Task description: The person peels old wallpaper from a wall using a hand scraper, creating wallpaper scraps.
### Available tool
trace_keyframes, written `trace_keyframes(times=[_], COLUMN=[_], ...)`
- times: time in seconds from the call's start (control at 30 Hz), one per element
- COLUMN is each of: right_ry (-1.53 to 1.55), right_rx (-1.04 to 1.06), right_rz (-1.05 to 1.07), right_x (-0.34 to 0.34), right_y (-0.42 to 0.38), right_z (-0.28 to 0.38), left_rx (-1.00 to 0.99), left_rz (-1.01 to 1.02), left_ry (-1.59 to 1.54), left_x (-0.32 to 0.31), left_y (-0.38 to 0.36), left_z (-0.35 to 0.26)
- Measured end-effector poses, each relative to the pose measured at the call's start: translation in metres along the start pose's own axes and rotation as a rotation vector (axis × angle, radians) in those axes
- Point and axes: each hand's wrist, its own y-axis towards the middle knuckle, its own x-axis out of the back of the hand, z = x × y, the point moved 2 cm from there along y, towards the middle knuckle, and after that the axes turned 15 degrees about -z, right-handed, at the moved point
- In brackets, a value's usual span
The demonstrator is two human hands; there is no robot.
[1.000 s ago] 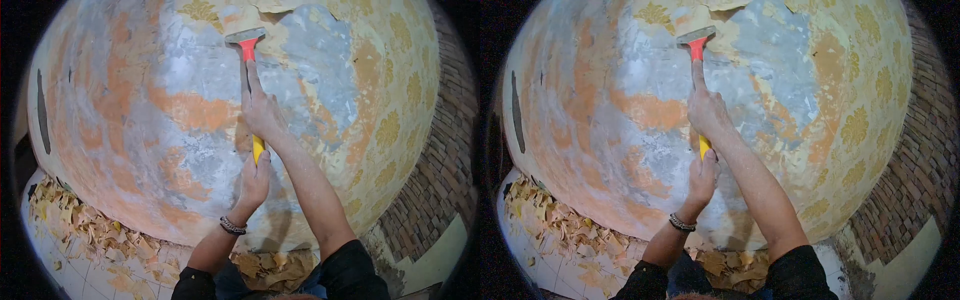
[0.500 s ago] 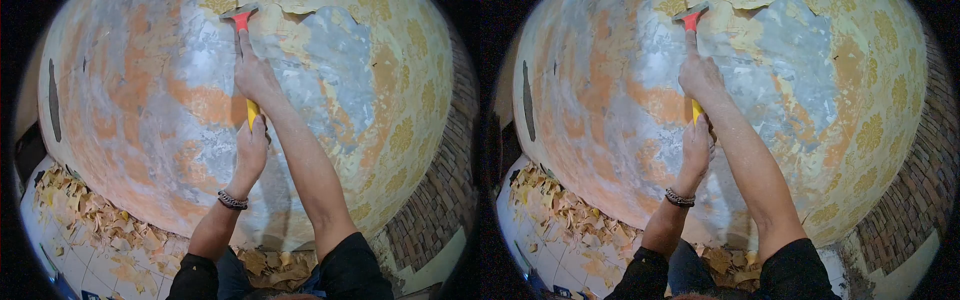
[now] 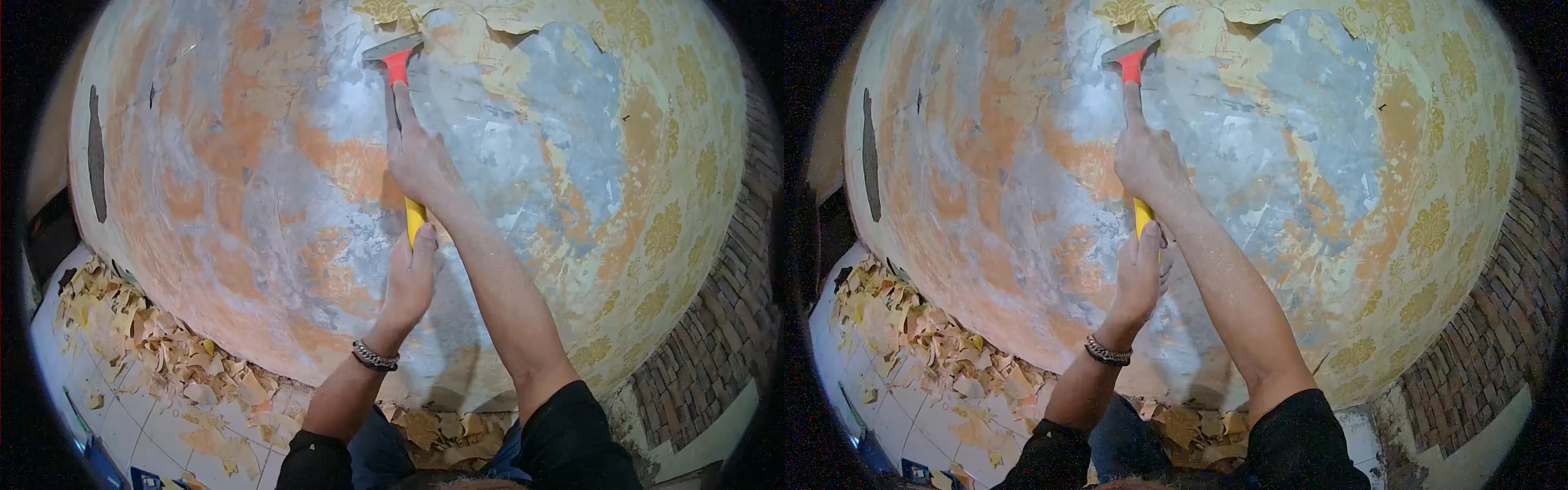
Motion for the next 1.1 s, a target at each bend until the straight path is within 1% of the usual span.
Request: trace_keyframes(times=[0.07,0.1,0.17,0.2,0.27,0.3,0.37,0.4,0.47,0.5,0.57,0.6,0.67,0.7,0.73,0.77,0.8,0.83,0.87,0.9,0.93,0.97,1.0,1.03,1.07,1.1], right_ry=[0.008,0.010,-0.063,-0.066,-0.024,-0.022,0.058,0.061,0.041,0.044,-0.011,-0.010,0.112,0.115,0.060,0.005,0.006,0.078,0.148,0.148,0.091,0.033,0.032,0.049,0.066,0.055], right_rx=[-0.073,-0.065,-0.079,-0.094,-0.132,-0.123,-0.076,-0.066,-0.117,-0.122,-0.179,-0.179,-0.168,-0.166,-0.091,-0.008,0.001,0.065,0.120,0.103,0.076,0.049,0.046,0.008,-0.033,-0.021], right_rz=[0.026,0.026,0.049,0.063,0.060,0.054,0.016,0.010,-0.016,-0.013,0.044,0.037,0.026,0.025,0.015,-0.001,-0.007,-0.153,-0.294,-0.292,-0.160,-0.026,-0.030,0.013,0.058,0.050], right_x=[0.000,0.000,0.000,-0.002,-0.001,-0.002,-0.009,-0.013,-0.014,-0.013,0.005,0.006,-0.007,-0.018,-0.033,-0.038,-0.038,-0.033,-0.027,-0.019,-0.010,-0.003,0.002,0.003,0.001,-0.007], right_y=[0.004,0.018,0.049,0.042,0.042,0.038,0.015,0.026,0.053,0.061,0.065,0.063,0.058,0.055,0.055,0.064,0.084,0.108,0.123,0.129,0.142,0.146,0.135,0.117,0.096,0.073], right_z=[0.010,0.016,0.028,0.028,0.030,0.031,0.027,0.028,0.041,0.048,0.066,0.063,0.050,0.040,0.027,0.023,0.029,0.041,0.049,0.055,0.062,0.067,0.068,0.066,0.062,0.050], left_rx=[0.052,0.047,0.130,0.150,-0.177,-0.188,0.075,0.063,-0.142,-0.138,0.165,0.160,-0.051,0.063,0.056,-0.195,-0.441,-0.267,-0.262,-0.020,0.206,0.202,0.186,0.164,-0.028,-0.211], left_rz=[-0.013,-0.019,-0.014,-0.012,-0.095,-0.099,-0.094,-0.097,-0.057,-0.056,-0.015,-0.011,-0.037,-0.039,-0.037,-0.098,-0.163,-0.087,-0.083,-0.024,0.032,0.038,0.009,-0.019,-0.124,-0.232], left_ry=[-0.031,-0.034,-0.031,-0.025,0.012,0.009,-0.080,-0.083,-0.034,-0.029,-0.136,-0.136,-0.066,-0.047,-0.047,-0.023,0.001,0.040,0.047,-0.068,-0.190,-0.189,-0.158,-0.129,-0.165,-0.204], left_x=[0.001,0.001,0.001,0.003,0.005,0.008,0.015,0.017,0.017,0.020,0.023,0.022,0.023,0.025,0.022,0.017,0.012,0.016,0.017,0.015,0.011,0.010,0.012,0.014,0.006,0.001], left_y=[0.012,0.026,0.057,0.052,0.053,0.048,0.021,0.033,0.067,0.079,0.088,0.082,0.063,0.049,0.056,0.075,0.091,0.104,0.117,0.128,0.134,0.128,0.113,0.099,0.083,0.062], left_z=[0.006,0.008,-0.002,0.005,0.000,0.000,-0.011,-0.010,-0.013,-0.015,-0.016,-0.019,-0.030,-0.032,-0.025,-0.015,-0.015,-0.031,-0.046,-0.056,-0.064,-0.071,-0.073,-0.074,-0.063,-0.044])
